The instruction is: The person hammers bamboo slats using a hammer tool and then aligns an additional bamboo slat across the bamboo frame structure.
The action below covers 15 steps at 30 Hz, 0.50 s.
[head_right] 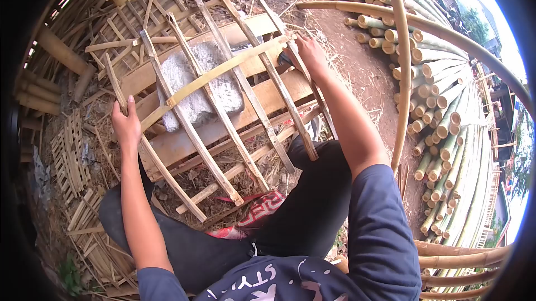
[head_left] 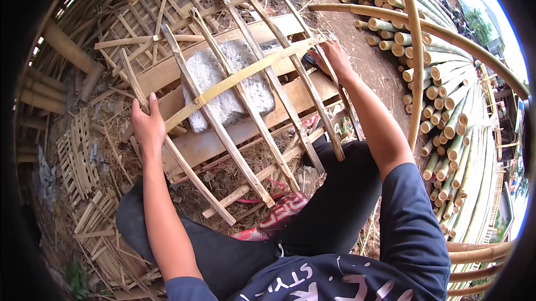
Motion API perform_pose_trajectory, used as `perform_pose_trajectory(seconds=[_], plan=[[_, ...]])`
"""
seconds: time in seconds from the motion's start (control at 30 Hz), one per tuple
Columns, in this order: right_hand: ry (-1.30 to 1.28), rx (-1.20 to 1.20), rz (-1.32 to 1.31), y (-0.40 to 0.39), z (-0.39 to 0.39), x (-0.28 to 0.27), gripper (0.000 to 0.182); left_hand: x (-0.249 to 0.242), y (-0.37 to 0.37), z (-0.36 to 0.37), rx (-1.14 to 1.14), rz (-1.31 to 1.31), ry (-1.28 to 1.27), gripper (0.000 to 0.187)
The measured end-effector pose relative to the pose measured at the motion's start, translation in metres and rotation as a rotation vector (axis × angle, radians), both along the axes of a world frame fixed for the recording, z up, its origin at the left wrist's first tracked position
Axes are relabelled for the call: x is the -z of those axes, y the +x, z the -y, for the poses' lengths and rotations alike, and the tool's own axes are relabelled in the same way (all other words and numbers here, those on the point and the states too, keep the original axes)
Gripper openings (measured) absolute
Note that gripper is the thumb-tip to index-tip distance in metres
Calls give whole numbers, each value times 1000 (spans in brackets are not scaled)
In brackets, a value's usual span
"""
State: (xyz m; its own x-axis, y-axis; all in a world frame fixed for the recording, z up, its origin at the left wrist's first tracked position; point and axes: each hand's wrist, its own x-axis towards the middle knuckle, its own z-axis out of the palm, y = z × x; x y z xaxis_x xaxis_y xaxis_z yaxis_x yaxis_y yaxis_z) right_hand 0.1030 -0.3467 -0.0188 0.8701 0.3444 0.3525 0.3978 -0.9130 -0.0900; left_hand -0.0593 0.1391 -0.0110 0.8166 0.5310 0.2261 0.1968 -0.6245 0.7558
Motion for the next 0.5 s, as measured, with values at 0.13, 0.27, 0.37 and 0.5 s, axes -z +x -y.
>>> perform_pose_trajectory(seconds=[0.13,0.27,0.37,0.5], plan=[[-113,-294,169,39,-5,9,30,-4,-2,0,17,4,-3,66],[-53,-304,204,61,-26,10,33,-14,-5,9,9,2,-152,55],[119,-338,156,62,-35,13,37,-17,-4,11,5,-1,-176,45],[211,-340,162,72,-45,23,40,-16,-3,13,-33,-21,-195,43]])
